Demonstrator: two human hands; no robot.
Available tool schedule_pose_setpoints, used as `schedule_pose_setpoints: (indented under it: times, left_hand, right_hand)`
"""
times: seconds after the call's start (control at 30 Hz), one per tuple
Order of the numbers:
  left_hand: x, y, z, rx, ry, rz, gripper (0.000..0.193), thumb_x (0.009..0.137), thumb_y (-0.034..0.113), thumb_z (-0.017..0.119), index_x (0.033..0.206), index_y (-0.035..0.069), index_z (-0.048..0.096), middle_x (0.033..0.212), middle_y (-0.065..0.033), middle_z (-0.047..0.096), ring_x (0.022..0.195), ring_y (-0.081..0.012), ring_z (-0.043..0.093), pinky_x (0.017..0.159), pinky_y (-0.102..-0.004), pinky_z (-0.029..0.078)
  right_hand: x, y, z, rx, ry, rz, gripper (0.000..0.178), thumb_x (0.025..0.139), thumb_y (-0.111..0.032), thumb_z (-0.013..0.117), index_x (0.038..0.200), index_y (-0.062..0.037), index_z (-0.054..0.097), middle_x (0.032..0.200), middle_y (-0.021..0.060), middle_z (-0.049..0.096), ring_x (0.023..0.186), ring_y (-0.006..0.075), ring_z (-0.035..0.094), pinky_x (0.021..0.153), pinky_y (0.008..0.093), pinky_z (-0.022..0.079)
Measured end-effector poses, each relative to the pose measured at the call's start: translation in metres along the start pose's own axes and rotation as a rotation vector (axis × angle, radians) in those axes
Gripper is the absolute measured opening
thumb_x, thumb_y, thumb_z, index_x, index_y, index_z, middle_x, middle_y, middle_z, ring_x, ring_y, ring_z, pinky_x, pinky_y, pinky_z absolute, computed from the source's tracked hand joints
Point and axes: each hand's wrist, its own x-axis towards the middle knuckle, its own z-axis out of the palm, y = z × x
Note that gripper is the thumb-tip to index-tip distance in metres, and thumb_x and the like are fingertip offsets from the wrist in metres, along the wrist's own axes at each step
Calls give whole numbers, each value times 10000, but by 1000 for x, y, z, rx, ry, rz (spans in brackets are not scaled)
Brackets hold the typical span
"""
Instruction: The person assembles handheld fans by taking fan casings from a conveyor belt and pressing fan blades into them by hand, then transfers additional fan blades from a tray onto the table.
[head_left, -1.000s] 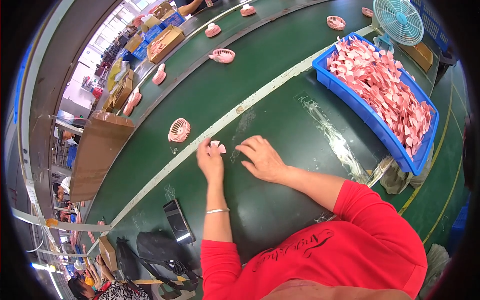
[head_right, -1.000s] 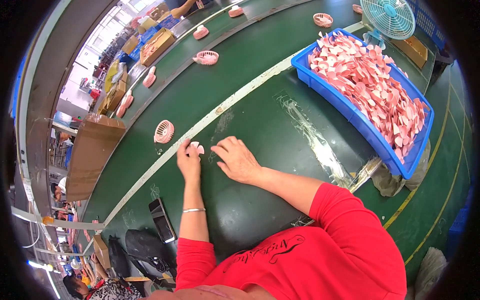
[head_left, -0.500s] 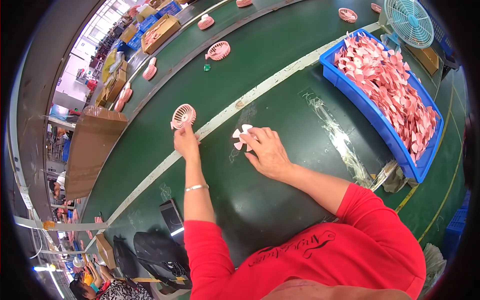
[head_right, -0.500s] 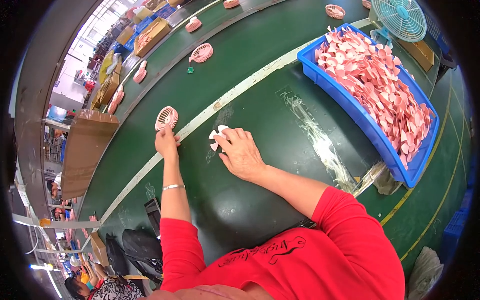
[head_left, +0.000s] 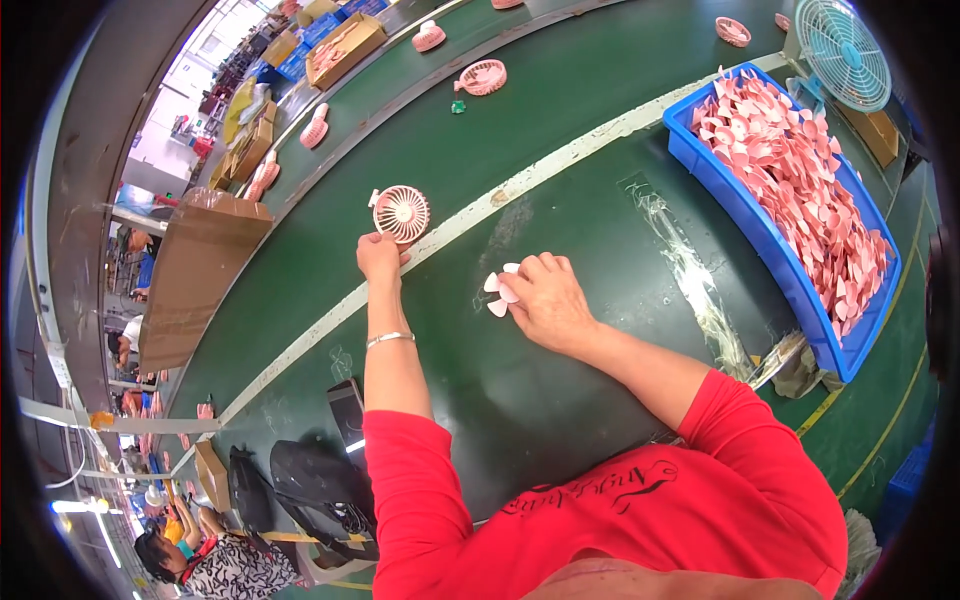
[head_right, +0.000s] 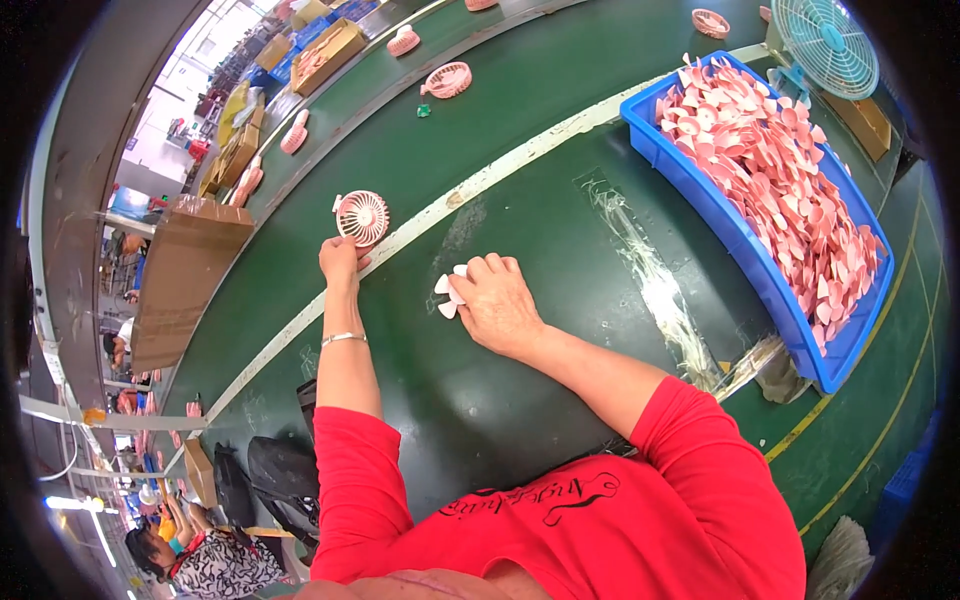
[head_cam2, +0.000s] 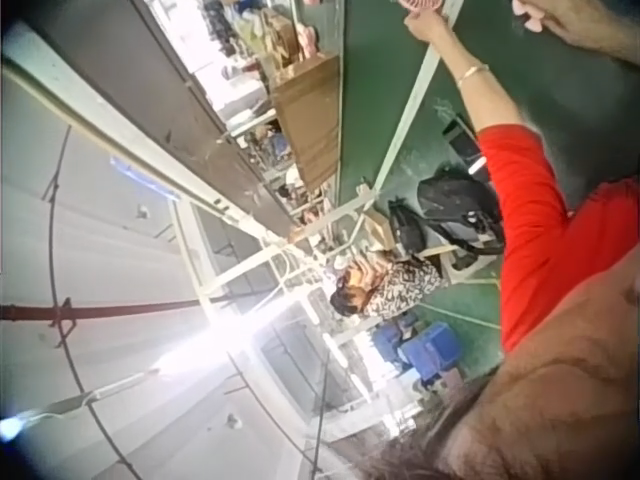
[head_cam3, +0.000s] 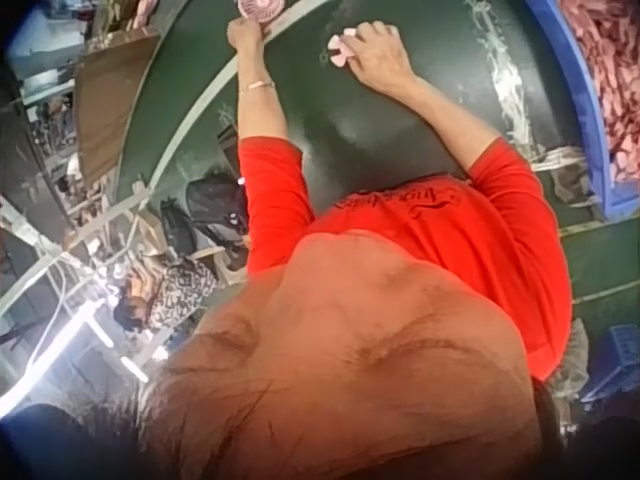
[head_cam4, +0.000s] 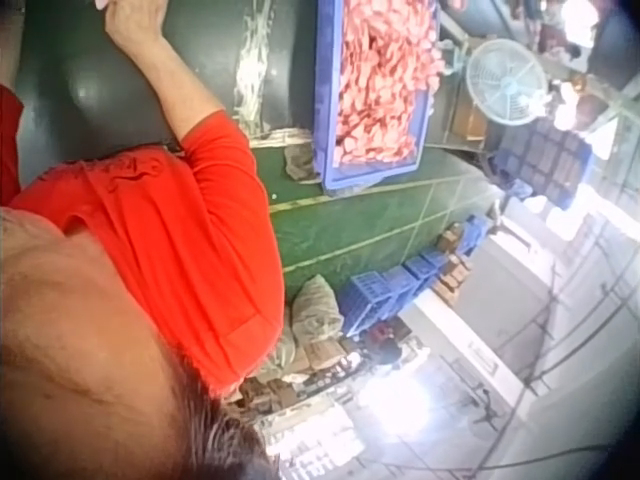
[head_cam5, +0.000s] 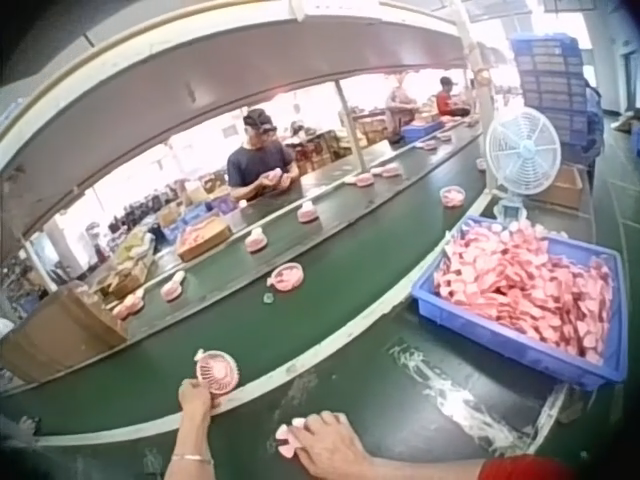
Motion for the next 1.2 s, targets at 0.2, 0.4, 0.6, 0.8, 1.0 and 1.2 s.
schedule_pose_setpoints:
  times: [0.2,0.4,0.6,0.8,1.0,1.2]
  left_hand:
    - [-55,-30,-18,-217,91,131,217,897,110,547,1051,-41,569,916,-134,643,852,-215,606,744,-332,491]
    - [-157,-46,-24,-5,67,291,307,973,248,401,957,-15,558,913,-233,630,847,-391,617,740,-431,479]
    - [-215,-30,-25,-429,-12,70,385,969,320,454,1122,-32,480,1001,-188,626,922,-228,623,806,-351,488]
    - [-227,-24,-21,-496,-134,153,401,955,334,512,1164,-8,513,1030,-170,636,945,-219,629,809,-337,495]
    - [-229,-20,-20,-279,-198,128,349,870,215,655,1104,-17,540,1010,-158,649,905,-203,645,756,-342,524]
    - [-225,-14,-24,-491,-235,48,316,853,87,655,1125,-32,544,1010,-105,644,895,-152,615,787,-280,503]
  right_hand:
    - [-1,1,2,19,-1,-78,308,675,-78,695,976,-72,628,905,93,532,889,297,510,784,422,394]
    - [3,-13,-1,126,162,-125,358,673,-79,714,1018,-60,622,958,108,573,917,308,540,814,405,400]
    - [-6,-34,0,161,31,-294,381,681,-39,724,1047,-59,617,894,82,545,858,268,520,809,397,395]
    - [-14,-42,-4,111,-19,-390,379,677,-43,723,1038,-43,609,886,86,542,852,281,527,838,417,395]
    - [-8,-37,-1,46,43,-394,330,661,-86,690,980,-48,614,894,95,573,864,309,544,819,440,395]
    - [-2,-36,-5,-26,227,-267,576,616,-232,778,1137,-82,584,984,101,570,931,290,540,849,436,389]
